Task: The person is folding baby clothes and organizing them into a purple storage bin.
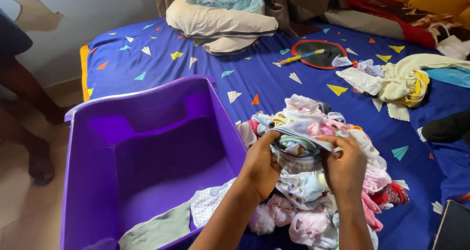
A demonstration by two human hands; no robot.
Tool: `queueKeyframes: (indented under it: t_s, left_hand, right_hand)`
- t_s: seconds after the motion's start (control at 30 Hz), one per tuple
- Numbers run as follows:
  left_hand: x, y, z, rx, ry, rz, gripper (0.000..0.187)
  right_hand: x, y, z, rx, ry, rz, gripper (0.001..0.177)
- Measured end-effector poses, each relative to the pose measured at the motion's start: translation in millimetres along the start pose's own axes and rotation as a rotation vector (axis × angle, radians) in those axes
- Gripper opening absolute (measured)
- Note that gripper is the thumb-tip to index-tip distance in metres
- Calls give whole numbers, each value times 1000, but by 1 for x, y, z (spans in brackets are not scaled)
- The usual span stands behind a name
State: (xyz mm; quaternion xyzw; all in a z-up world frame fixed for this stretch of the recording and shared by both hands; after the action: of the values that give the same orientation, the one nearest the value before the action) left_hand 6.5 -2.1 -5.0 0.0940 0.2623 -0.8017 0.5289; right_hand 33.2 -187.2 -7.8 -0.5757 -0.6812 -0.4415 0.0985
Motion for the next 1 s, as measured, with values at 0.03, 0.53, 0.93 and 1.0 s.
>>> queueKeyframes:
  t_s: [0.03,0.53,0.93,1.0]
  left_hand:
    - [-1,1,-1,0,0,-2,28]
    - [-17,-12,10,405,-170,-112,54]
    - [-32,-6,1,86,616,-67,26]
    - [-44,-5,6,131,524,-2,22]
  right_hand:
    - [-7,-1,3,0,-1,2,25]
    - [-36,-17,15,667,1579,490,54]
    - [-99,-13,-14,502,1620,229,50]
    - [-119,-16,-11,558,1566,211,51]
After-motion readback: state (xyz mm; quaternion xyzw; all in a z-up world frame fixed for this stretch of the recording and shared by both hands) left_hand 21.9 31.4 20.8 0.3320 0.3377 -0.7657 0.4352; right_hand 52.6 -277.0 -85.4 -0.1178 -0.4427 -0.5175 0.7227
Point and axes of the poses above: each hand's wrist, its own y-axis towards the middle knuckle, its own z-axis out of the palm, x = y × z, the point moved 2 cm from there along y, towards the middle knuckle, and after that the axes turned 9 degrees about -z, right-handed, at the moved point
